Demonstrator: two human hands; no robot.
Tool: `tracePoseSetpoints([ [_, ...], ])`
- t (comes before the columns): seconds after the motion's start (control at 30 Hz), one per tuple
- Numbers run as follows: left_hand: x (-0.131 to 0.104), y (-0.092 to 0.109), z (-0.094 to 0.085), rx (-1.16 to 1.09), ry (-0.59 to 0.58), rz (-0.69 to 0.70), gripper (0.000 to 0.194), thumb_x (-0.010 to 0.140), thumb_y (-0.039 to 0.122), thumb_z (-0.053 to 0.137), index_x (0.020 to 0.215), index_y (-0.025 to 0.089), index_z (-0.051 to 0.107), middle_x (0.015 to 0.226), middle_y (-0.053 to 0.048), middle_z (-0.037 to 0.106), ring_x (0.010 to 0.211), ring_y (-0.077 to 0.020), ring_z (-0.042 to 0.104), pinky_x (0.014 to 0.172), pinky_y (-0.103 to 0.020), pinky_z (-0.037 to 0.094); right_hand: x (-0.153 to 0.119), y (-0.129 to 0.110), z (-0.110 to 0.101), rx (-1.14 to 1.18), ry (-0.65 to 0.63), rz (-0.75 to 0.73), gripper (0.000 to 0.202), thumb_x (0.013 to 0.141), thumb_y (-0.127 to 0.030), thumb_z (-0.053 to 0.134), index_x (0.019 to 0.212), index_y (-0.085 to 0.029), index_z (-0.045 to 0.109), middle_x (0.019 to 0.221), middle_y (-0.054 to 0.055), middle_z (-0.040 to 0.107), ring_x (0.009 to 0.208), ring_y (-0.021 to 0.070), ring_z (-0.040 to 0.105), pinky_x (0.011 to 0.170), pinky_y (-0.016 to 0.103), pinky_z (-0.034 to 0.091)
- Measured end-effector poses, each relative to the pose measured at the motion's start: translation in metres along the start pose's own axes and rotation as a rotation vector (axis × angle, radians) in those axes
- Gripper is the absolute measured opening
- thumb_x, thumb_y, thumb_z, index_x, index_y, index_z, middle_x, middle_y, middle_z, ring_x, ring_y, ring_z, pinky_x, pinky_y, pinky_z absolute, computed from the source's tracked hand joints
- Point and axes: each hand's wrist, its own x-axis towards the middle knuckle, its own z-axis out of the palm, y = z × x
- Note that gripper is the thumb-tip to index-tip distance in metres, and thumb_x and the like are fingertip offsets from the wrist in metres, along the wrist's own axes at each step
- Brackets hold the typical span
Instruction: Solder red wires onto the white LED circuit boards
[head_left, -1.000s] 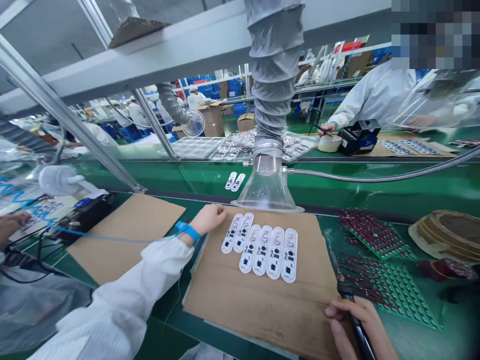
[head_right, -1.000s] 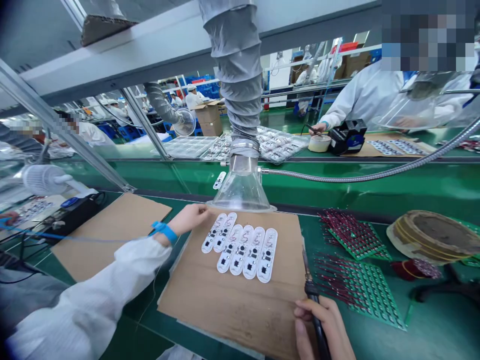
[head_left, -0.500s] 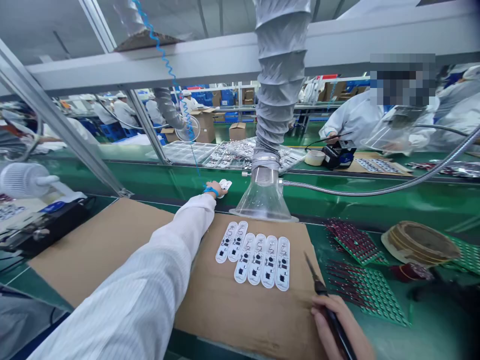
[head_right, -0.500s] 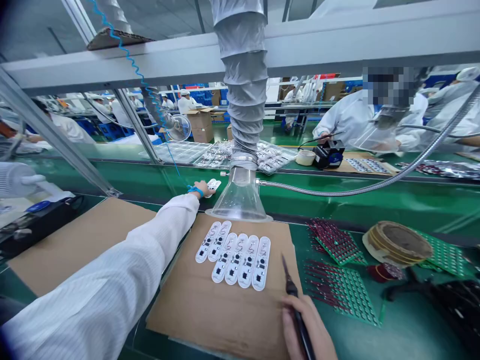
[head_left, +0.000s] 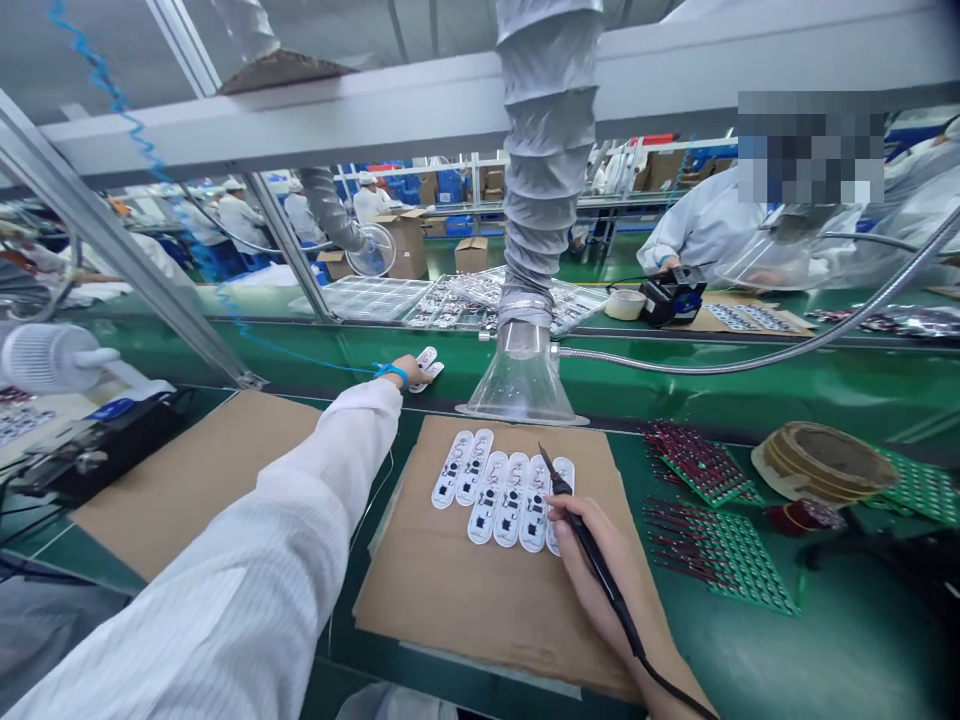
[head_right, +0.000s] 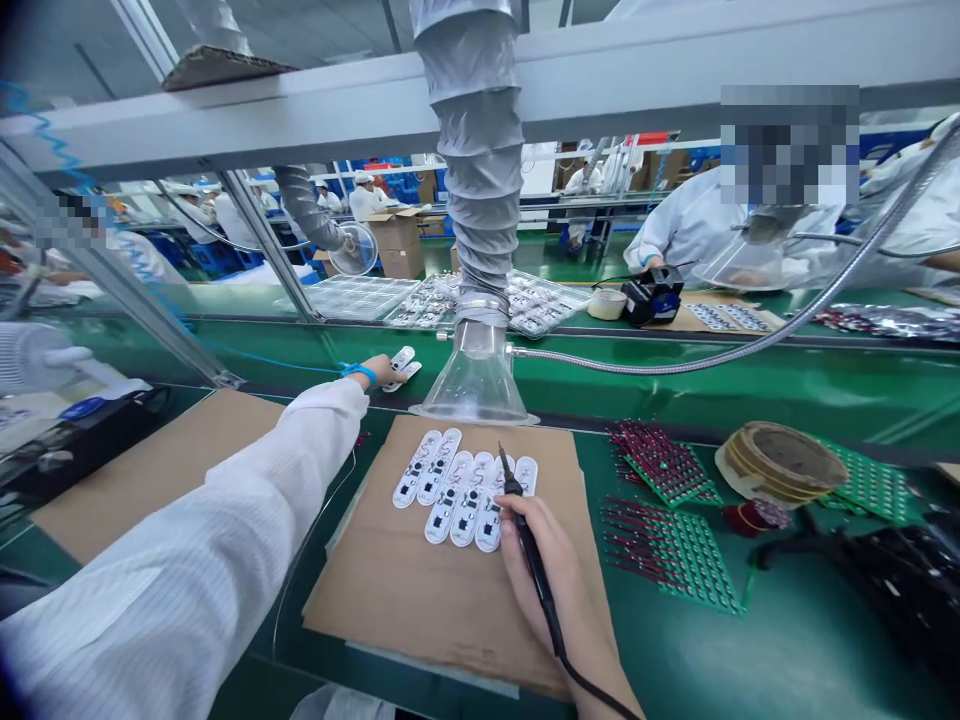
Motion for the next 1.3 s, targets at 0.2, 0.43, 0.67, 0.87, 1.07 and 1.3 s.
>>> tracePoseSetpoints([
  [0.2,-0.093,-0.021,0.007,-0.020,-0.053,-0.020,0.051,0.091,0.047,0.082,0.125,0.011,0.067,0.116,-0.019,0.082,0.101,-0.0330,0.080,0.076,-0.032,0.055,-0.003,-0.003,0.003,0.033,-0.024,-0.026,0.018,0.110,-0.029,0.058,0.117,-0.026,0.074,0.109,0.007,0.081,0.097,0.0239,0.081,0.091,0.035,0.066],
  [0.43,-0.186,-0.032,0.053,-0.053,-0.076,0.003,0.045,0.101,0.057,0.062,0.123,0.017,0.062,0.115,-0.018,0.078,0.104,-0.0337,0.076,0.082,-0.037,0.054,-0.005,-0.010,0.004,0.019,-0.089,-0.059,0.016,0.111,-0.025,0.056,0.116,-0.026,0.071,0.111,0.007,0.081,0.098,0.0230,0.081,0.095,0.036,0.065],
  [0.67,-0.194,-0.050,0.051,-0.045,-0.060,0.015,0.041,0.106,0.054,0.052,0.124,0.020,0.065,0.115,-0.015,0.076,0.108,-0.0332,0.073,0.089,-0.039,0.052,-0.007,-0.009,0.006,0.012,-0.099,-0.085,0.017,0.111,-0.023,0.055,0.119,-0.027,0.070,0.111,0.006,0.080,0.099,0.0231,0.080,0.090,0.035,0.065],
  [0.87,-0.191,-0.047,0.059,-0.062,-0.037,0.056,0.033,0.105,0.054,0.056,0.106,0.022,0.063,0.110,-0.011,0.076,0.103,-0.0295,0.072,0.084,-0.037,0.050,-0.006,-0.007,0.005,0.002,-0.106,-0.075,0.016,0.110,-0.022,0.055,0.116,-0.025,0.070,0.106,0.006,0.079,0.093,0.0224,0.079,0.087,0.034,0.064],
  [1.07,-0.192,-0.039,0.062,-0.103,0.012,0.035,0.031,0.103,0.053,0.061,0.104,0.022,0.060,0.103,-0.009,0.075,0.097,-0.0284,0.072,0.080,-0.036,0.049,-0.005,-0.007,0.005,-0.023,-0.108,-0.069,0.016,0.111,-0.022,0.055,0.118,-0.025,0.069,0.109,0.007,0.078,0.097,0.0226,0.079,0.089,0.034,0.064],
  [1.3,-0.205,-0.030,0.066,-0.313,-0.074,0.108,0.024,0.101,0.045,0.060,0.105,0.022,0.062,0.098,-0.006,0.078,0.087,-0.0246,0.074,0.077,-0.035,0.052,-0.005,-0.005,0.007,-0.065,-0.133,-0.069,0.018,0.111,-0.021,0.055,0.119,-0.025,0.070,0.107,0.007,0.076,0.096,0.0236,0.078,0.088,0.036,0.063],
])
